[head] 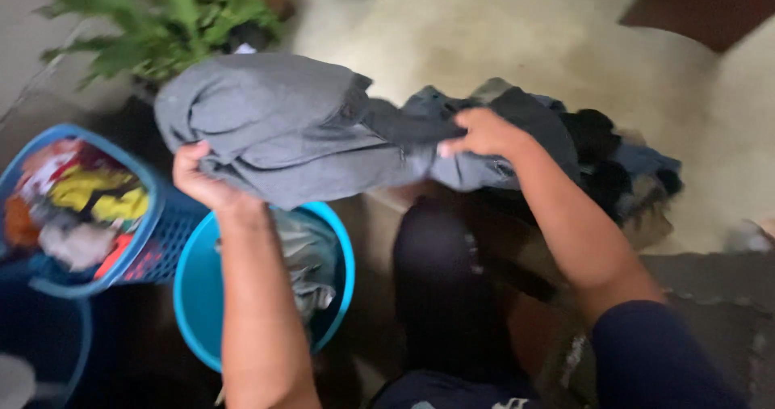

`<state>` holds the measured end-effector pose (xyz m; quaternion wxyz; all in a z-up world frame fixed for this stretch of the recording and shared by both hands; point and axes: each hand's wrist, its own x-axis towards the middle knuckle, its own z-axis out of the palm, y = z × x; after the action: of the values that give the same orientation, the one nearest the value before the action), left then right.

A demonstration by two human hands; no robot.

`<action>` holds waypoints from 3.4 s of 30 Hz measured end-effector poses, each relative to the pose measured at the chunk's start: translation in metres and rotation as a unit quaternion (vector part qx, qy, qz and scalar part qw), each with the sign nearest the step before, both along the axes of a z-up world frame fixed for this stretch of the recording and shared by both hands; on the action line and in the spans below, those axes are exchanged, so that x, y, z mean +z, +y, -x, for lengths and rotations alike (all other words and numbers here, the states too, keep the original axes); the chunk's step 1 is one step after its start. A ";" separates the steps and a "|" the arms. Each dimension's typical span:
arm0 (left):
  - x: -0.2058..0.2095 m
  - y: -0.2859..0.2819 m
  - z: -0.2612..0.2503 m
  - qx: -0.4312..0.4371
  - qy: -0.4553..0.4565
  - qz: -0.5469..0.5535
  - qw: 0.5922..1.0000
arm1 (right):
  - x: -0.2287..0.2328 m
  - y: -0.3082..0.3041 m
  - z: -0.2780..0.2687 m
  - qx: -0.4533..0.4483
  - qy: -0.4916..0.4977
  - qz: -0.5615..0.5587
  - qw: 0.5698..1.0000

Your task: Hand-washing clothes in a basin with water and soap.

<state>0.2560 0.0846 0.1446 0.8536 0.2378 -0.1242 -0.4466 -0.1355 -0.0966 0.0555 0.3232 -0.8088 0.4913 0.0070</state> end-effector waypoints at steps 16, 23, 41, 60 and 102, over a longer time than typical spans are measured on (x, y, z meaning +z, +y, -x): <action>-0.127 0.200 -0.122 -0.079 -0.676 -0.539 0.497 | 0.139 0.115 -0.247 0.148 -0.485 0.170 0.845; 0.001 0.178 -0.046 -0.023 -0.619 -0.430 0.657 | 0.158 0.189 -0.315 0.247 -0.581 0.021 0.775; 0.058 0.235 -0.062 0.088 -0.158 0.124 0.976 | -0.218 0.190 -0.374 0.264 -0.221 0.319 0.883; -0.092 0.245 -0.158 0.342 -0.311 -0.071 0.884 | -0.063 0.214 -0.342 -0.079 -0.303 -0.250 0.916; -0.283 0.155 -0.047 -0.417 -0.685 -0.576 0.162 | -0.282 0.128 -0.366 0.320 0.050 -0.280 0.904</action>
<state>0.3026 0.2399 -0.1388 -0.2699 0.7837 -0.4465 -0.3370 0.2304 0.0314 -0.2261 0.4921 -0.7971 0.1994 0.2874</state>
